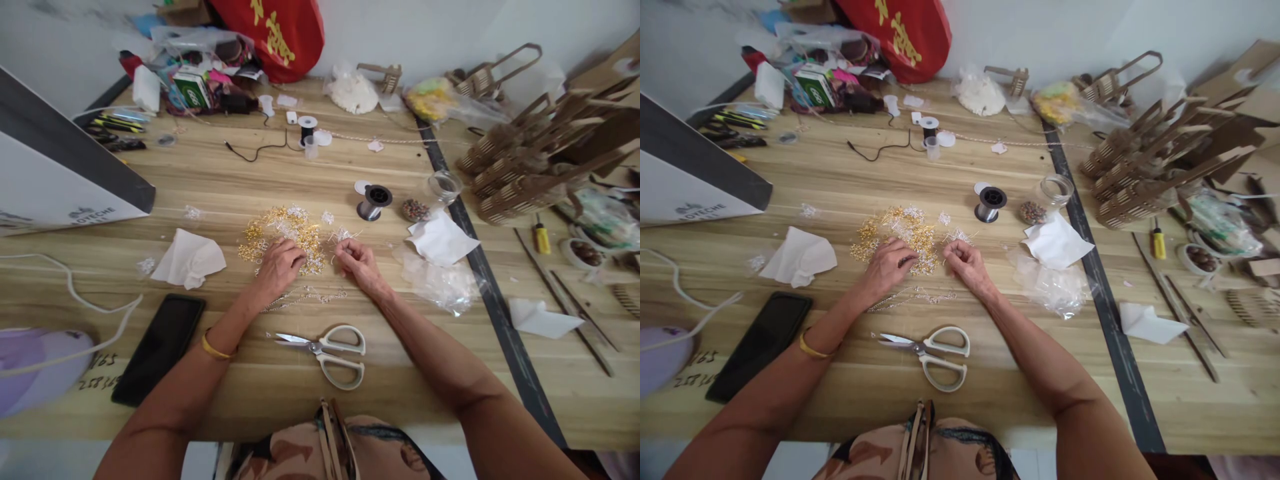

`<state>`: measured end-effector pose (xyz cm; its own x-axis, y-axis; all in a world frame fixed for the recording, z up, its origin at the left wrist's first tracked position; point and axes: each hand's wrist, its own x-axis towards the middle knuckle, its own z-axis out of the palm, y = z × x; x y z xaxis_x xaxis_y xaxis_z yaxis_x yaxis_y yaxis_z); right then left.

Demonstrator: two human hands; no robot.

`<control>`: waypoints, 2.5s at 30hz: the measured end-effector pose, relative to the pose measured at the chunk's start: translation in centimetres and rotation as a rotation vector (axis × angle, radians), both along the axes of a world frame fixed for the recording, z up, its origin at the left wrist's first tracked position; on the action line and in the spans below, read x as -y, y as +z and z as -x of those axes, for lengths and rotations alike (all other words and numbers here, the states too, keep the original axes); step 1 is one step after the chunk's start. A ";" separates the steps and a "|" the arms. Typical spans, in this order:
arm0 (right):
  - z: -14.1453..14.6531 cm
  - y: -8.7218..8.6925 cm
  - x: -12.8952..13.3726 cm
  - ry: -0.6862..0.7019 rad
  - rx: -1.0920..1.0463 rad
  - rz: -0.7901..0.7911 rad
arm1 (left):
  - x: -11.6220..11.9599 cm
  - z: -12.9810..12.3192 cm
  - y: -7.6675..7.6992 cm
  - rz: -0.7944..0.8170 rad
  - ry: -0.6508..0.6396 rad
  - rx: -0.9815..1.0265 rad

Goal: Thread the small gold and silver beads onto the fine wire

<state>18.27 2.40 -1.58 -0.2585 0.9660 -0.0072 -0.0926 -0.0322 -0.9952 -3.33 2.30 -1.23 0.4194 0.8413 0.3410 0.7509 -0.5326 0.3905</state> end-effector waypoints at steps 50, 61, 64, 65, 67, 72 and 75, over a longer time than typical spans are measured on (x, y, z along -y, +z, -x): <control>0.9 0.7 1.9 0.000 0.305 -0.240 | 1.5 -1.1 2.9 0.633 0.171 0.758; 1.1 0.2 2.7 0.025 0.462 -0.599 | 2.7 -1.9 2.0 0.697 0.212 0.920; 1.1 0.1 2.7 0.051 0.508 -0.643 | 2.7 -2.0 1.6 0.677 0.197 0.899; 1.1 0.1 2.7 0.058 0.512 -0.648 | 2.7 -2.0 1.5 0.666 0.192 0.895; 1.1 0.0 2.7 0.064 0.504 -0.653 | 2.8 -2.0 1.4 0.641 0.180 0.886; 1.1 -0.3 2.7 0.070 0.493 -0.655 | 3.0 -1.8 1.1 0.599 0.144 0.858; 1.1 -0.5 2.7 0.084 0.504 -0.709 | 3.0 -1.7 0.8 0.575 0.129 0.846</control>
